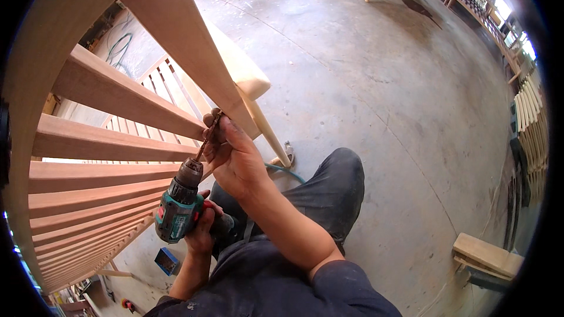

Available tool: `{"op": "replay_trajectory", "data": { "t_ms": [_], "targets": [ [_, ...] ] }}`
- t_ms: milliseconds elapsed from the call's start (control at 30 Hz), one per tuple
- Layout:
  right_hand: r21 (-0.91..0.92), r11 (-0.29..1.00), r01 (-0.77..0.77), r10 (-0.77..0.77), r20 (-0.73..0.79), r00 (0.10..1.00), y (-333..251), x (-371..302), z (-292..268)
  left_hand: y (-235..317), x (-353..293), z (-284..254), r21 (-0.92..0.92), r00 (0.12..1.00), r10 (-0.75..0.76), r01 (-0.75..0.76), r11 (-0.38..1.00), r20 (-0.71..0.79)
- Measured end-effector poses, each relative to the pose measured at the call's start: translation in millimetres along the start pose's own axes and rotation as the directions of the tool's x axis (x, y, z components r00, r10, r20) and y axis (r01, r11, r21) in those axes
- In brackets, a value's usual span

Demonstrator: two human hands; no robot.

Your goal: The person assembles a wooden chair by driving screws into the frame using a cordless drill and a pneumatic nail gun. They use a pipe clamp to hold the chair parts together while fastening them.

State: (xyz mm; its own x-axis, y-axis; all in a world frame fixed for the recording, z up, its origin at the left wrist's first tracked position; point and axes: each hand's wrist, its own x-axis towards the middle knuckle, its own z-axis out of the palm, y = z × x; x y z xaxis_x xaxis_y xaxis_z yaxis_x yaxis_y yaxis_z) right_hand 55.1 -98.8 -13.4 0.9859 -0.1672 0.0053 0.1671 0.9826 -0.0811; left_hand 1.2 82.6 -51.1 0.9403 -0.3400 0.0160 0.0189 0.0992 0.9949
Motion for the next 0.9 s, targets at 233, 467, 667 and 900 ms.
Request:
{"op": "replay_trajectory", "data": {
  "t_ms": [233,467,667,900],
  "targets": [
    [-0.013,1.0,0.003,-0.003,0.017,1.0,-9.0,-1.1,8.1,4.7,2.1,7.2,0.031,1.0,0.005,-0.005,0.999,-0.003],
    [0.077,0.997,-0.03,0.032,-0.026,0.999,-13.6,-3.8,16.5,9.6,1.6,9.0,0.011,1.0,-0.015,0.015,1.0,0.001],
    [0.068,0.998,-0.017,0.02,-0.049,0.999,-14.3,-6.4,24.3,10.3,1.9,10.1,0.027,1.0,-0.002,0.002,1.0,-0.002],
    [0.128,0.99,-0.052,0.057,-0.038,0.998,-18.8,-4.8,22.2,19.4,2.5,15.6,0.032,0.999,0.033,-0.033,0.999,0.01]
  ]
}}
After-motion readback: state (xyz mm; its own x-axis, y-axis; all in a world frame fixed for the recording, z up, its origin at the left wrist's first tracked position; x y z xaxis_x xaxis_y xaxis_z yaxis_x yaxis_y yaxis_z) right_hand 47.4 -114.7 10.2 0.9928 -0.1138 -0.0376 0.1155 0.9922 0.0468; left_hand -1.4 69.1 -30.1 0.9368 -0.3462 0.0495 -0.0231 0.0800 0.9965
